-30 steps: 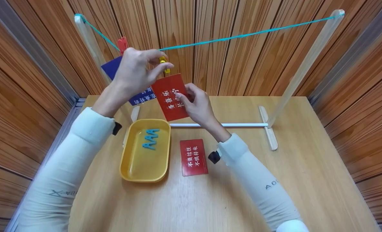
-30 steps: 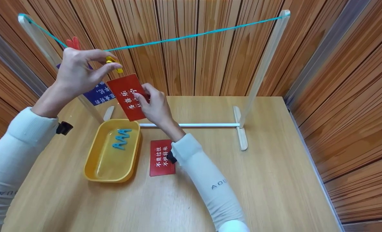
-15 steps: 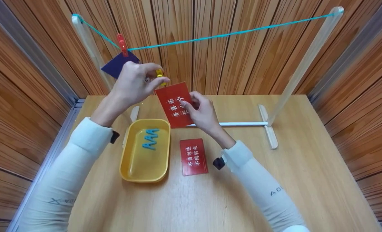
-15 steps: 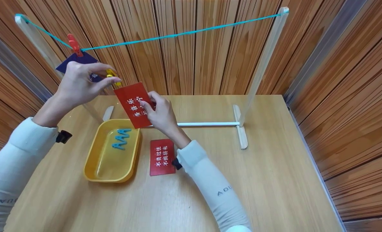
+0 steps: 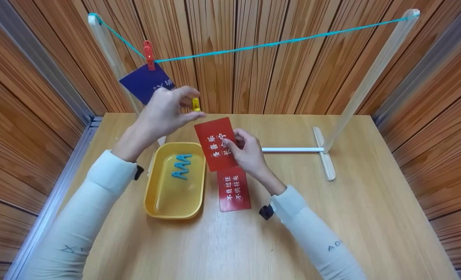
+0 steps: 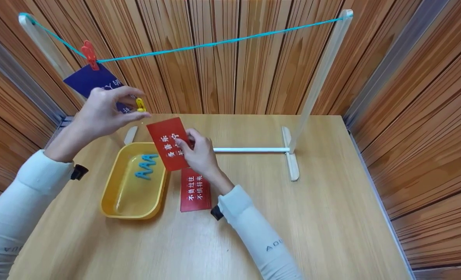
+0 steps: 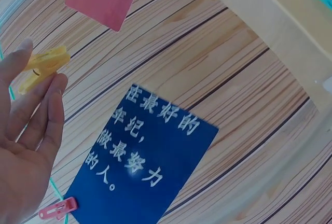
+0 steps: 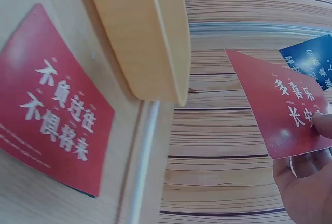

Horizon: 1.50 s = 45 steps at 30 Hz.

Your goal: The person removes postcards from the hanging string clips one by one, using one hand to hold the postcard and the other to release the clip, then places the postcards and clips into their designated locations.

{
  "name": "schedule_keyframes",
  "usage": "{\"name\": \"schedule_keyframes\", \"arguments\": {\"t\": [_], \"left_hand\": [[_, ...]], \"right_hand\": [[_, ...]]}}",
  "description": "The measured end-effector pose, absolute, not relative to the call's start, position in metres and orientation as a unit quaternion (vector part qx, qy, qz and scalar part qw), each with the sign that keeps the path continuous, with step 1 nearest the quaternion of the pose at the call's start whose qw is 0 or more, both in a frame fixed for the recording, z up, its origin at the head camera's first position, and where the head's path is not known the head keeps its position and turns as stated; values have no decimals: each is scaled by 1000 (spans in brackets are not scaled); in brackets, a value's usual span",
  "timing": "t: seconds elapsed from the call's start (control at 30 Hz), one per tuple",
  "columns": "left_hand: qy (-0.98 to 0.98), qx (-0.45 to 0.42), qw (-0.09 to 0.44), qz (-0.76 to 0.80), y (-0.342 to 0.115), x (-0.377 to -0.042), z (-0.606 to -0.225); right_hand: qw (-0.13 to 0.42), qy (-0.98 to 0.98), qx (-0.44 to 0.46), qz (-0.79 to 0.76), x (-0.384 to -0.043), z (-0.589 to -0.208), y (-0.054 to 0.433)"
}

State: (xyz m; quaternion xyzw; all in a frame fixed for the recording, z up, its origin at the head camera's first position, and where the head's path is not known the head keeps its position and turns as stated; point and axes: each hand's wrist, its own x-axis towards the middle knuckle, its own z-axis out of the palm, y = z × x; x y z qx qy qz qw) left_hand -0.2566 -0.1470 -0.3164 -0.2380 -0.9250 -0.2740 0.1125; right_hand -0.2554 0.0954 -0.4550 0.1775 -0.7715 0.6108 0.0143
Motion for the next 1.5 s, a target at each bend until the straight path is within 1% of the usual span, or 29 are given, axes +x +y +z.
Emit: {"name": "schedule_keyframes", "arguments": {"t": [0.1, 0.57, 0.63, 0.83, 1.0, 1.2, 1.27, 1.4, 1.5], "left_hand": [[-924, -236, 99, -284, -148, -254, -324], [-919, -225, 85, -313, -164, -245, -357], [-919, -222, 78, -315, -164, -244, -361], [-922, -197, 35, -331, -164, -242, -373], [-922, -227, 36, -312, -165, -240, -380], [-928, -237, 4, -288, -168, -239, -391], [-930, -243, 3, -276, -169, -239, -397], [-934, -240, -3, -263, -169, -238, -411], [-939, -223, -26, -262, -170, -237, -421]], "right_hand": [[6, -771, 166, 614, -251, -464, 98], [-29, -765, 112, 634, -234, -508, 105], [-33, -764, 107, 635, -231, -511, 106], [-44, -764, 112, 634, -227, -517, 107], [-50, -757, 105, 644, -225, -522, 109], [-59, -755, 100, 645, -224, -528, 113], [-60, -756, 97, 645, -224, -530, 114], [-62, -761, 75, 641, -224, -532, 117], [-69, -767, 53, 635, -224, -535, 119]]}}
